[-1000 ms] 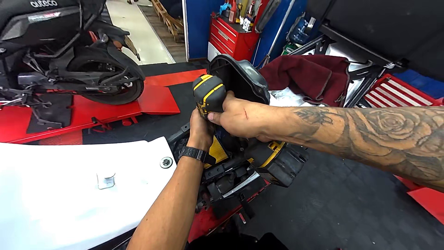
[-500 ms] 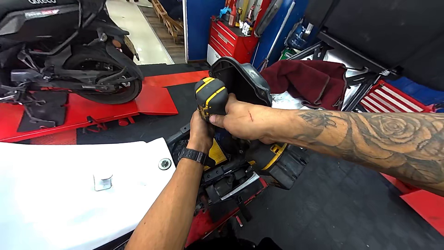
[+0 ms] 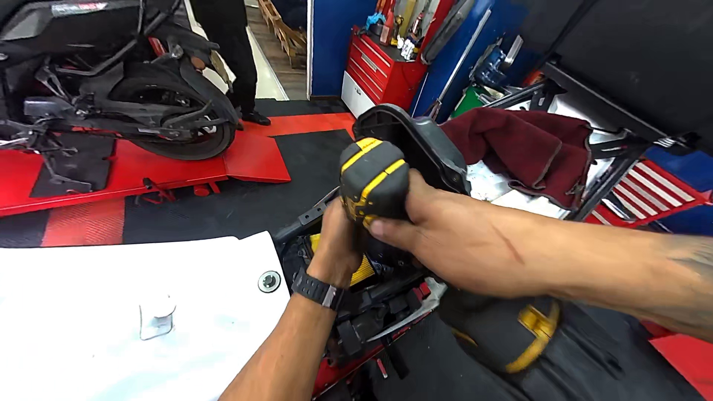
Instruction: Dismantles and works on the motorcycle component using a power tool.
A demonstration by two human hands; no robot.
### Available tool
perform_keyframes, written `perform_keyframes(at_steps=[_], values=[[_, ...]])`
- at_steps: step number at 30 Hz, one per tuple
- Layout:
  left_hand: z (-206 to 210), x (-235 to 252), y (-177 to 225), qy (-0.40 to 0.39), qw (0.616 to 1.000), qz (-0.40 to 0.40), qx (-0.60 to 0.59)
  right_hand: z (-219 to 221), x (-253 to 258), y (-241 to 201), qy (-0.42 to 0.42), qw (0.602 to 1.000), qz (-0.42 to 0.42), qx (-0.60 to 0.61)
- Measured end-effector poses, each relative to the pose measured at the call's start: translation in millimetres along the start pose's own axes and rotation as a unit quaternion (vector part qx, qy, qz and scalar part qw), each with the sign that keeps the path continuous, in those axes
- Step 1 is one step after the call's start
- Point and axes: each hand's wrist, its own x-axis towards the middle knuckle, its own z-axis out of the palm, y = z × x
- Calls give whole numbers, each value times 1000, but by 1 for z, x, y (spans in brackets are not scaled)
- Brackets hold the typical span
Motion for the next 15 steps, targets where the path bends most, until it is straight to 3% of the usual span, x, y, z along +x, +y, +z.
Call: perform_keyframes(at_steps=[5,15], values=[[1,-16,-10,-17,997,-69,12,-4,-3,16,-15,1000,6,-10],[-9,-20,-16,-12,997,-65,37,3,0,22,-17,999,2,-39]])
